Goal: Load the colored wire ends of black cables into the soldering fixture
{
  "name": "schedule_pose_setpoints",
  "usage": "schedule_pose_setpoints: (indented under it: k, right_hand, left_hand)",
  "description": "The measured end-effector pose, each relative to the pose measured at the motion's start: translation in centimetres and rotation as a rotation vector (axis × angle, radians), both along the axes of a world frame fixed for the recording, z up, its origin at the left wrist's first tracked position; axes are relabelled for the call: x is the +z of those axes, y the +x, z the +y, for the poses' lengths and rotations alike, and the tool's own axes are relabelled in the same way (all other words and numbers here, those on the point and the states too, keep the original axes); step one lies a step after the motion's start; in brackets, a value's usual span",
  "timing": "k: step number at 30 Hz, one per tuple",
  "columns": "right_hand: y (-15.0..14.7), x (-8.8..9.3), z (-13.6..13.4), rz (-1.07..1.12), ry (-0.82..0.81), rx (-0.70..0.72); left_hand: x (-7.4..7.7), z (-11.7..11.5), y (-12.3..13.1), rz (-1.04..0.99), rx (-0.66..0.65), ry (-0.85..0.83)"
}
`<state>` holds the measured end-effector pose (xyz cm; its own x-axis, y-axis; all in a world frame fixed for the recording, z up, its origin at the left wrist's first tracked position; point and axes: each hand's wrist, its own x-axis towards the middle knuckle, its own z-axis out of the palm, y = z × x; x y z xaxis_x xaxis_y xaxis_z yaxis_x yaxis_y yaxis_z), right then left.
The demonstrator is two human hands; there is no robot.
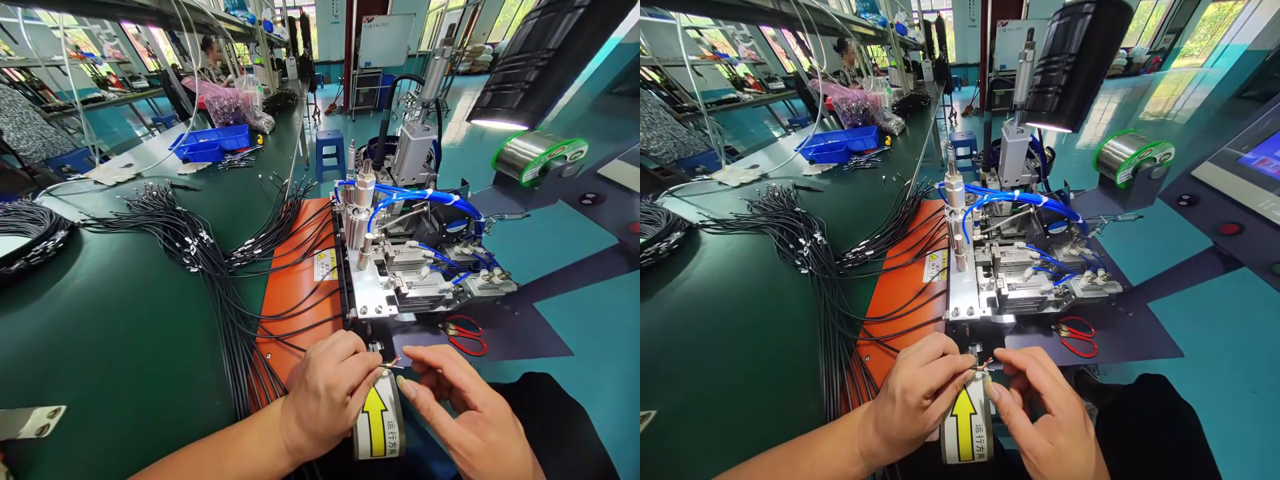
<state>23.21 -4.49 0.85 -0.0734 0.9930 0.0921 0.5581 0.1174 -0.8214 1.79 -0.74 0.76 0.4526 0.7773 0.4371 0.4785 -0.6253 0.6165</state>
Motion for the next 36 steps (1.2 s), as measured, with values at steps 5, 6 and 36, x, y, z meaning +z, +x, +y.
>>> schedule_pose_setpoints:
  k: [5, 6, 36]
  right_hand:
    - [0.2, 0.3, 0.0, -0.002, -0.019, 0.007]
    - [0.2, 0.4, -0.1, 0.001, -0.030, -0.001]
    - [-2.4, 0.0, 1.5, 0.395, -0.355, -0.076]
  left_hand:
    - [0.0, 0.0, 0.0, -0.002, 0.013, -0.008]
    - [0.0, 0.0, -0.1, 0.000, 0.024, -0.017]
    - [-0.5, -0.1, 0.2, 0.081, 0.070, -0.047]
